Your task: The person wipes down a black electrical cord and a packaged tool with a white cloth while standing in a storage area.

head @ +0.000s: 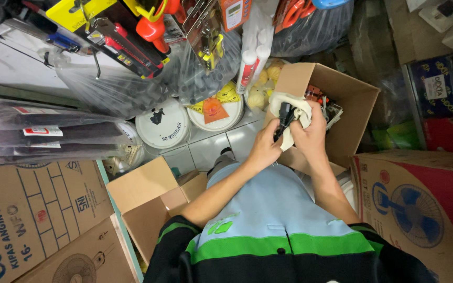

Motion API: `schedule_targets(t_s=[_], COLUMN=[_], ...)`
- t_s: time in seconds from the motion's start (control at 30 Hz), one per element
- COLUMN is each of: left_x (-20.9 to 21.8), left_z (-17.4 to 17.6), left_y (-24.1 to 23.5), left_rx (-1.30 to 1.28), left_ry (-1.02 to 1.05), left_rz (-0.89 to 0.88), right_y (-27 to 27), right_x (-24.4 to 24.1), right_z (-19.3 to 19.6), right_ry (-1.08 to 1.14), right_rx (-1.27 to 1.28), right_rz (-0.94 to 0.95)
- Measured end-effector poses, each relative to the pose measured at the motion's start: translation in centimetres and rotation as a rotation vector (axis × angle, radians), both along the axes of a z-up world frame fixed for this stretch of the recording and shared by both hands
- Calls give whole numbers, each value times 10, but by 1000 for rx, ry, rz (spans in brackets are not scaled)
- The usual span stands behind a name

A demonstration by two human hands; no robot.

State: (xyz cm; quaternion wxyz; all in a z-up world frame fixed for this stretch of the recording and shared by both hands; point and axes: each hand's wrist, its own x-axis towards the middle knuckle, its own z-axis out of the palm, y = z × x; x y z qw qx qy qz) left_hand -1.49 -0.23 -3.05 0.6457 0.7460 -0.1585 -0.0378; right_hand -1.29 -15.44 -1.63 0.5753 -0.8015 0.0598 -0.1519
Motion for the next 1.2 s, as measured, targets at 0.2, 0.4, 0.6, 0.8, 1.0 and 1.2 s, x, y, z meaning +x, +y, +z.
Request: schedule_targets(t_s=[0.2,0.4,0.6,0.8,1.0,1.2], left_x=[1,7,5,5,10,6], left_z=[22,33,27,9,-28,12], left_y=[4,4,10,12,17,18], left_rx=[-177,-236,-58,15,-594,141], left_ry=[340,383,379,55,809,-252], left_rz=[-179,-202,-208,-260,-550,-166], right_y=[-25,-48,-67,-29,-22,-24], right_x=[2,-2,-12,-3,3,-5], right_z=[-9,-7,22,21,-17,-50], right_ry=[9,93,13,-122,105,227], right_rx=[228,175,280,-216,488,1103], right_rz=[97,192,198,405,7,-43])
